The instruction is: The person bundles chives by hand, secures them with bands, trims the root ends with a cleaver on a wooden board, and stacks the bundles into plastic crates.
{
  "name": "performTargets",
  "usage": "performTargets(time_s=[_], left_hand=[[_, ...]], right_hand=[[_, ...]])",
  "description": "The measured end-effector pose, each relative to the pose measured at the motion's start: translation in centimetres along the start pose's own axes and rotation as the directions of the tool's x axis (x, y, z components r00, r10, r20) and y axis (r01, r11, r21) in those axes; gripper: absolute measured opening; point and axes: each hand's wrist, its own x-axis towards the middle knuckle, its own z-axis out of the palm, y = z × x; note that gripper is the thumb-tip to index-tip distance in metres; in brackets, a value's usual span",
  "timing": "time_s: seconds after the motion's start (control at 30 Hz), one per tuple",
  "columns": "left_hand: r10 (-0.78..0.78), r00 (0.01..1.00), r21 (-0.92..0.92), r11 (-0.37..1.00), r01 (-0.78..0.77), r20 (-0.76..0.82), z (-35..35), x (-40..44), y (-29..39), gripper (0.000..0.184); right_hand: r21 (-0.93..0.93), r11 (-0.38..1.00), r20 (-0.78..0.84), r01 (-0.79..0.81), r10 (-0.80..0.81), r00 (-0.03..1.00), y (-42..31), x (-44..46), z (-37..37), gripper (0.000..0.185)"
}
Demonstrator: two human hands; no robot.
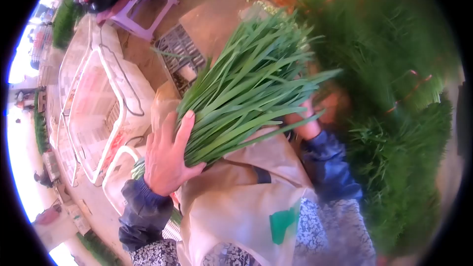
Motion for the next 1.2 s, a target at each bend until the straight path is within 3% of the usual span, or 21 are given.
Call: performTargets(time_s=[0.1,0.13,0.17,0.2,0.23,0.3,0.4,0.43,0.47,0.57,0.63,0.7,0.77,0.9,0.97,1.03,1.1,1.13,1.2], left_hand=[[0.026,1.0,0.068,0.997,-0.026,0.001,0.3,-0.2,0.2,0.113],[0.031,0.999,0.045,0.998,-0.032,0.016,0.4,0.0,0.2,0.113],[0.04,0.999,0.021,0.999,-0.041,0.028,0.4,0.1,0.2,0.114],[0.042,0.999,0.01,0.999,-0.042,0.03,0.5,0.1,0.0,0.114],[0.054,0.998,0.007,0.998,-0.054,0.03,0.1,0.3,-0.1,0.114],[0.001,1.0,-0.077,0.997,0.001,0.023,-1.1,0.4,0.1,0.108],[0.023,1.0,-0.029,0.999,-0.023,0.016,-0.7,1.2,0.1,0.107],[0.033,0.999,0.001,0.999,-0.033,0.015,-0.5,1.3,0.2,0.108],[0.03,1.0,0.018,0.999,-0.03,0.008,-0.3,1.2,0.2,0.108],[0.026,1.0,0.043,0.999,-0.025,-0.001,0.0,1.0,0.4,0.108],[0.01,1.0,0.048,0.999,-0.01,-0.007,0.1,0.8,0.6,0.11],[0.021,0.999,0.057,0.998,-0.019,-0.034,0.2,0.8,0.5,0.112],[-0.009,0.999,0.065,0.998,0.012,-0.051,0.1,0.6,0.4,0.114],[0.01,0.997,-0.049,0.999,-0.014,-0.079,-0.3,0.0,-0.2,0.117],[0.1,0.983,-0.198,0.972,-0.13,-0.156,-0.5,-0.5,-0.8,0.116],[0.05,0.983,-0.246,0.965,-0.093,-0.178,-0.4,-1.1,-1.0,0.105],[0.046,0.965,-0.402,0.903,-0.15,-0.257,0.3,-1.8,-2.3,0.089],[0.027,0.944,-0.392,0.905,-0.163,-0.33,0.3,-1.9,-1.9,0.066],[0.032,0.925,-0.395,0.898,-0.193,-0.378,1.0,-2.0,-2.7,0.058]], right_hand=[[0.257,0.924,-0.159,-0.285,0.331,0.93,0.2,0.7,-4.8,0.008],[0.431,0.761,-0.121,-0.485,0.581,0.805,-0.7,1.0,-6.6,0.007],[0.558,0.765,-0.171,-0.321,0.484,0.858,1.1,0.6,-8.5,0.01],[0.451,0.841,-0.266,-0.301,0.448,0.854,0.8,0.8,-10.4,0.015],[0.415,0.863,-0.389,-0.29,0.456,0.8,-0.3,0.7,-11.8,0.018],[0.53,0.847,-0.564,-0.035,0.383,0.731,-0.9,0.4,-13.7,0.02],[0.173,0.979,-0.723,0.112,0.049,0.689,-4.8,0.8,-13.1,0.017],[0.038,0.992,-0.716,0.122,-0.058,0.696,-6.9,0.6,-12.2,0.016],[0.112,0.957,-0.642,0.267,-0.135,0.754,-7.8,0.5,-11.2,0.015],[0.04,0.93,-0.25,0.364,-0.344,0.905,-11.9,-0.1,-8.5,0.012],[0.005,0.89,-0.029,0.456,-0.455,0.89,-13.2,0.7,-6.7,0.012],[-0.048,0.854,0.059,0.518,-0.515,0.855,-13.3,1.7,-4.9,0.018],[-0.255,0.782,0.185,0.568,-0.538,0.823,-13.5,2.4,-3.3,0.027],[-0.326,0.755,0.265,0.568,-0.504,0.822,-14.0,2.6,-2.1,0.033],[-0.302,0.775,0.286,0.555,-0.482,0.828,-14.7,2.8,-1.5,0.03],[-0.288,0.796,0.301,0.532,-0.452,0.84,-15.1,2.7,-1.4,0.027],[-0.194,0.906,0.238,0.377,-0.33,0.914,-15.2,2.5,-0.7,0.021],[-0.144,0.921,0.233,0.362,-0.324,0.917,-15.3,2.6,-1.0,0.022],[-0.13,0.93,0.219,0.345,-0.312,0.924,-15.7,2.5,-0.7,0.024]])
